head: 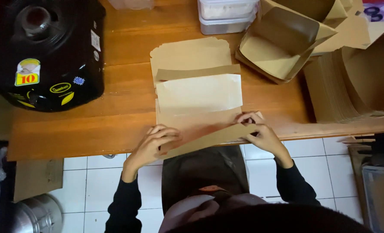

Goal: The person folds flat cardboard sheets into small rectangular boxes by hand, aligning edges and creasing folds. They stack the completed boxes on the table and repeat the process with additional sheets.

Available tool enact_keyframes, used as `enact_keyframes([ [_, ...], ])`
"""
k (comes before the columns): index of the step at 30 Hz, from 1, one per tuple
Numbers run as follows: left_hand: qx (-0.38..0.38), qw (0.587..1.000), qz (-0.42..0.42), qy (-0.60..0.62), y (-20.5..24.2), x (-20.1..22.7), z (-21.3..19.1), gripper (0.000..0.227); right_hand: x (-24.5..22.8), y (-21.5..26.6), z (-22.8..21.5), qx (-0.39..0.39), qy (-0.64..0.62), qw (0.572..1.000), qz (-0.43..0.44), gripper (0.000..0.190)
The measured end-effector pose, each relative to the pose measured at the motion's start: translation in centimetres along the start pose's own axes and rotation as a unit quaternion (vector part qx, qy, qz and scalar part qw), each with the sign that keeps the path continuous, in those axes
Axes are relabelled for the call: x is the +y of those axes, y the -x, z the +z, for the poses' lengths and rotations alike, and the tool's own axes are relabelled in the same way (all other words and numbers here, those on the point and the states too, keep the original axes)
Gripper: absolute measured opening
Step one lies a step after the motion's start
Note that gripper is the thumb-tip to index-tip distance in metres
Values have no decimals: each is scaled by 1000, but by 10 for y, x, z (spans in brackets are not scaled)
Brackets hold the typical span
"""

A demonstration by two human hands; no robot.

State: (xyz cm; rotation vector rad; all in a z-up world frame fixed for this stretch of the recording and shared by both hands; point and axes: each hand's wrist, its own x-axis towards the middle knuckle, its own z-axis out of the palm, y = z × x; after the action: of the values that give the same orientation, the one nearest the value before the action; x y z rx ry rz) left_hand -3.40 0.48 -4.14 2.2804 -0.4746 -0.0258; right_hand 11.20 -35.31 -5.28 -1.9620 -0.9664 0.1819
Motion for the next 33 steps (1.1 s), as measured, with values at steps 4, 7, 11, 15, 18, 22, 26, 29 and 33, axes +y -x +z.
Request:
enact_keyframes([
  [4, 12, 1000, -2, -6, -4, -18, 6, 23, 8, 6, -1, 0, 21, 1000, 10, 6],
  [7, 67, 989, -133, 15, -11, -39, 17, 18, -2, 2, -3, -8, -17, 1000, 14, 12],
  [11, 98, 951, -265, 128, -20, -79, 35, 42, 37, 3, 14, 43, -6, 982, 184, 27],
  [15, 94, 918, -355, 149, -31, -89, 35, 55, 15, -24, 8, 35, -10, 963, 266, 40],
  [18, 115, 911, -364, 156, -63, -10, -9, 52, 7, -37, 5, 17, 30, 949, 315, 50],
  [22, 103, 905, -402, 93, -61, -46, 6, 57, 6, -50, 10, 7, 120, 944, 307, 51],
  [26, 93, 908, -406, 47, -55, -49, 14, 57, 11, -54, 15, -2, 177, 929, 325, 48],
  [29, 136, 914, -379, 60, -48, -33, 13, 53, 5, -47, 18, 18, 161, 922, 350, 51],
  [33, 372, 906, -145, -141, -33, 37, 2, 17, -37, -49, 25, 218, 96, 955, 175, 89],
])
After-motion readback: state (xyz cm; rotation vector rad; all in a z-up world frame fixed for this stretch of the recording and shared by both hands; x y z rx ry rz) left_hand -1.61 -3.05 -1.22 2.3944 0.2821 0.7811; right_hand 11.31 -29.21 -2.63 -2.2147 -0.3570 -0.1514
